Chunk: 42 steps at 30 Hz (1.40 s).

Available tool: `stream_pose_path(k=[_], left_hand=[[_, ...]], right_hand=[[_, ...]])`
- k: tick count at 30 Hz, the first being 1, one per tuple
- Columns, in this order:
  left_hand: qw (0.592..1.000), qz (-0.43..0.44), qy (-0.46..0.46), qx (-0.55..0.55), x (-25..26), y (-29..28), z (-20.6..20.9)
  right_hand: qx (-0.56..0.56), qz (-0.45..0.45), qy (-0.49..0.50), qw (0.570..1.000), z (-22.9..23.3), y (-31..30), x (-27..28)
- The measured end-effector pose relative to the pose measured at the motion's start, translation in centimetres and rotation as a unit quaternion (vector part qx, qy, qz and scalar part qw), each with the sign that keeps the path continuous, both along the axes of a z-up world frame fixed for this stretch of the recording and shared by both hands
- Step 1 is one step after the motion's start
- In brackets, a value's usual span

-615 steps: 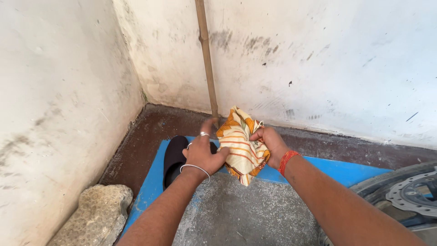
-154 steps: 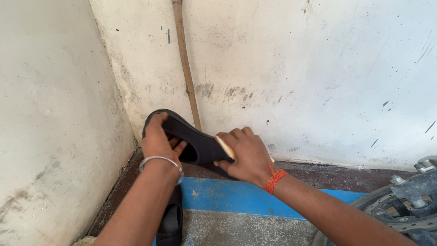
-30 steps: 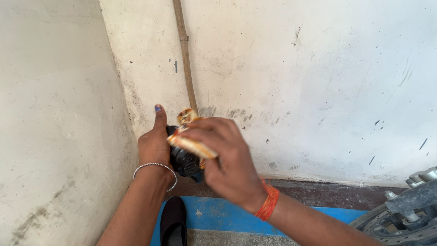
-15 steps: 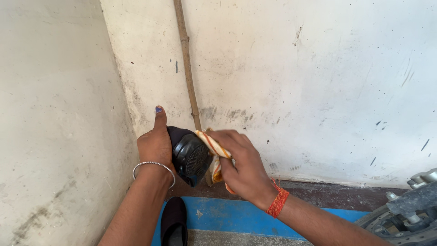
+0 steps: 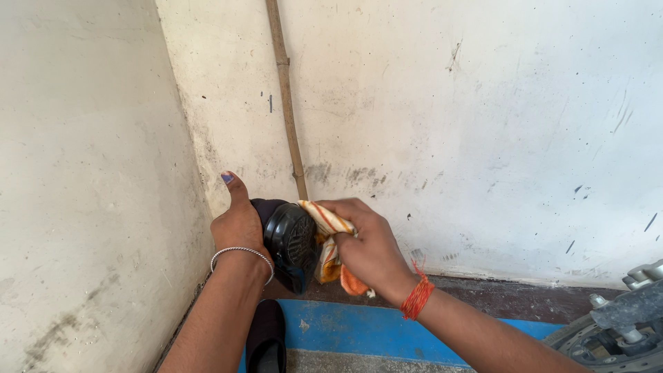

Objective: The person retrieves a pair of black slip-on shoes from a shoe rack and wipes them with a patterned cloth. The person cleans the exterior and sole of each shoe one at a time, then places them on the floor.

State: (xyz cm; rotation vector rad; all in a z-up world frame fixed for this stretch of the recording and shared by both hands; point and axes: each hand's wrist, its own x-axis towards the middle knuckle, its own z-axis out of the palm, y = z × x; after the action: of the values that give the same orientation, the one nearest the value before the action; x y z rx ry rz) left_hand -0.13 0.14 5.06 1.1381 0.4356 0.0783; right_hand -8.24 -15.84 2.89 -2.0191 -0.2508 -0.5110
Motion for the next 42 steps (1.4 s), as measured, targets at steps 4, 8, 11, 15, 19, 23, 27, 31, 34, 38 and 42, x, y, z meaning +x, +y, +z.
stream_pose_path(k=[4, 8, 11, 15, 19, 23, 27, 31, 34, 38, 42], left_hand=[[1.0, -0.003, -0.002, -0.01, -0.4, 0.0, 0.4], [0.999, -0.001, -0.01, -0.044, -0.9, 0.0, 0.5], [0.998, 0.004, -0.013, -0.057, -1.0, 0.1, 0.5], [0.999, 0.009, -0.007, -0.051, -1.0, 0.3, 0.2], [0.999, 0.012, 0.003, -0.051, -1.0, 0.5, -0.3], [0.998, 0.015, 0.026, -0.06, -0.7, 0.3, -0.8], [0.998, 0.0, 0.01, -0.054, -0.6, 0.1, -1.0], [0.999, -0.01, -0.004, -0.044, -0.6, 0.3, -1.1], [0.999, 0.005, 0.015, -0.05, -0.7, 0.6, -1.2], [0.991, 0.003, 0.027, -0.127, -0.7, 0.8, -1.7], [0.987, 0.004, 0.032, -0.158, -0.5, 0.9, -2.6]], right_hand=[[0.02, 0.007, 0.007, 1.0, 0.1, 0.1, -0.3], [-0.012, 0.037, -0.044, 0.998, 0.6, 0.6, -1.2], [-0.046, 0.07, -0.082, 0.993, 0.7, 1.0, -1.6], [-0.048, 0.109, -0.101, 0.988, 0.3, 1.5, -1.6], [-0.072, 0.1, -0.158, 0.98, -0.4, 1.9, -1.4], [-0.073, 0.089, -0.16, 0.98, -0.6, 1.9, -0.9], [-0.006, 0.118, -0.139, 0.983, -0.5, 1.9, -0.4], [-0.003, 0.09, -0.112, 0.99, -0.3, 2.0, -0.2], [-0.013, 0.099, -0.11, 0.989, -0.2, 2.3, -0.2], [-0.04, 0.1, -0.157, 0.982, -0.3, 3.1, -0.1], [-0.13, 0.073, -0.279, 0.949, -1.1, 3.8, 0.0]])
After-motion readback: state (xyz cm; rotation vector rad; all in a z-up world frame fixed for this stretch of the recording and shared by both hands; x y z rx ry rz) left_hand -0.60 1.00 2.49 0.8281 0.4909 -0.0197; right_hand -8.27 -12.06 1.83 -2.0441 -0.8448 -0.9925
